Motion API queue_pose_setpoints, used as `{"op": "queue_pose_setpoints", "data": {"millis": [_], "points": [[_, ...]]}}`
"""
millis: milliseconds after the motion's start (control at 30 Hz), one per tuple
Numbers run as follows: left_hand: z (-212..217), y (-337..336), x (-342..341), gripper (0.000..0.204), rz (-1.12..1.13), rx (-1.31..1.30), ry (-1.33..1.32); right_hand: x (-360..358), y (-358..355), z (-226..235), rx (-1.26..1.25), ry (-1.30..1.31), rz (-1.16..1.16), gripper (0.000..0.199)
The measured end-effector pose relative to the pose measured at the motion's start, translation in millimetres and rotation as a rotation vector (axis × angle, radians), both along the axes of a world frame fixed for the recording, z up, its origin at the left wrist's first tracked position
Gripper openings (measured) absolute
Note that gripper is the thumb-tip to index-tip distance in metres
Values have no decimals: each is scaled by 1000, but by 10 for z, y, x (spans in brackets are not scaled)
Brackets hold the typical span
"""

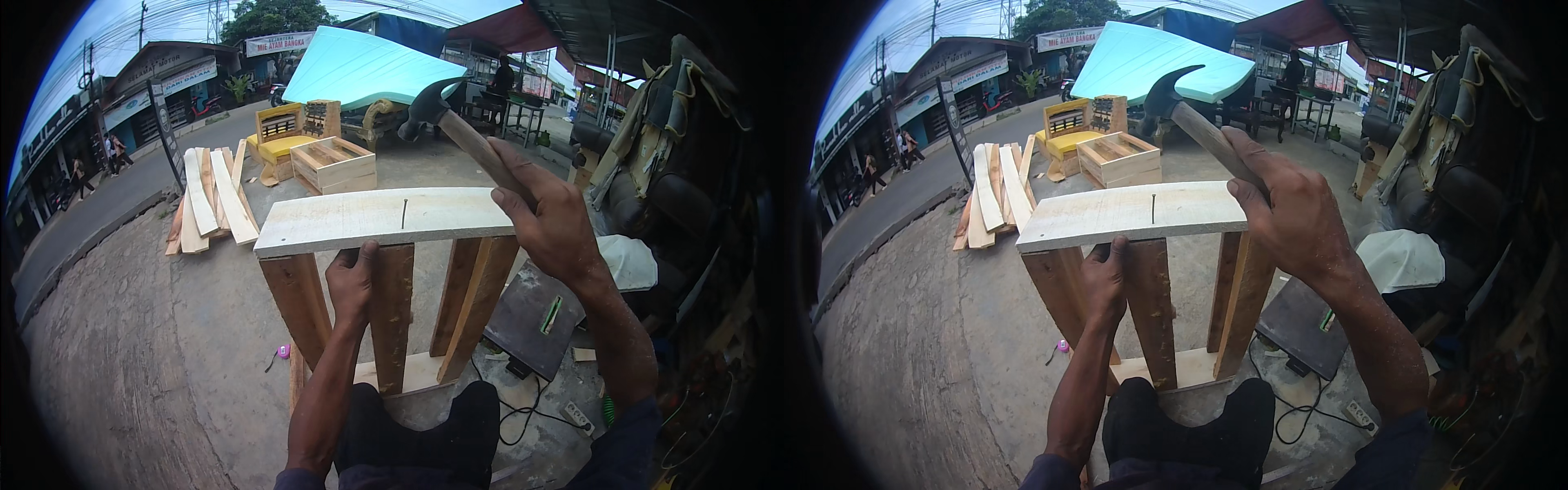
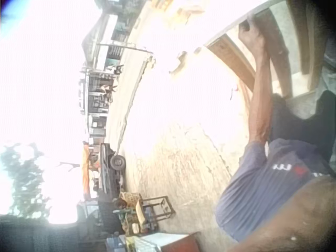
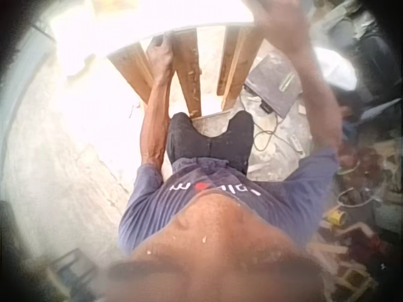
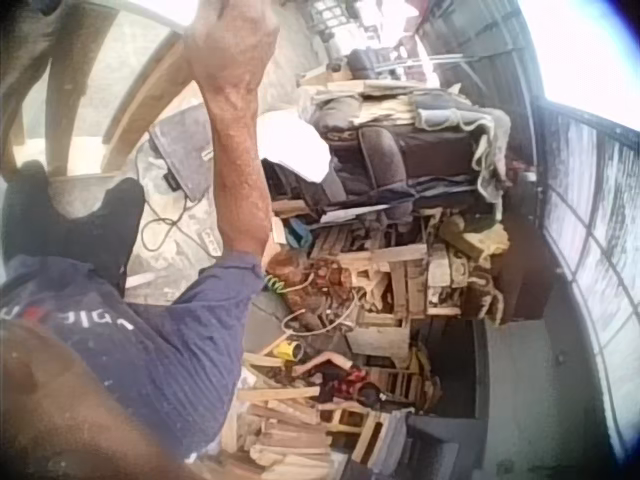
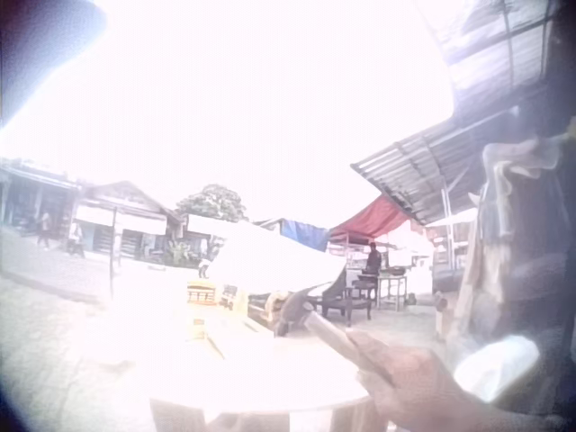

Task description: The person assembles a wooden frame by placing a white board onto a slatted wooden structure and securing it with nails using a hammer. The person repeatedly positions the board, hammers nails, and adjusts the frame while sitting on the floor.

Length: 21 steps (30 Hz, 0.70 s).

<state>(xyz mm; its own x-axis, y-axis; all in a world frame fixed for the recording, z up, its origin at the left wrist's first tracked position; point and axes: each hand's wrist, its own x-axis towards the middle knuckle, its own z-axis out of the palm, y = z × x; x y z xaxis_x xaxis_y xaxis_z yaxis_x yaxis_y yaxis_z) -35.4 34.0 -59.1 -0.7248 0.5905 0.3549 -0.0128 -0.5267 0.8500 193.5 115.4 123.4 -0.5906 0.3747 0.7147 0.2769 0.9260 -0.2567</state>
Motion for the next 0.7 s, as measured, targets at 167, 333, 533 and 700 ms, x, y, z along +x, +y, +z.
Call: {"op": "queue_pose_setpoints", "data": {"millis": [167, 333, 533, 700], "points": [[-28, 9, -49, 70, 3, -38, -14, 15, 38, -46, -59, -371, -135, 55], [234, 16, -74, 81, -100, -45, -245, 122, 103, -144, -54, -55, -71, 55], [355, 95, 3, 57, -17, -54, -244, 165, 17, -154, -66, -122, -67, 53], [299, 148, -9, 56, 1, -8, -261, 150, 10, -238, -41, -126, -23, 53]]}}
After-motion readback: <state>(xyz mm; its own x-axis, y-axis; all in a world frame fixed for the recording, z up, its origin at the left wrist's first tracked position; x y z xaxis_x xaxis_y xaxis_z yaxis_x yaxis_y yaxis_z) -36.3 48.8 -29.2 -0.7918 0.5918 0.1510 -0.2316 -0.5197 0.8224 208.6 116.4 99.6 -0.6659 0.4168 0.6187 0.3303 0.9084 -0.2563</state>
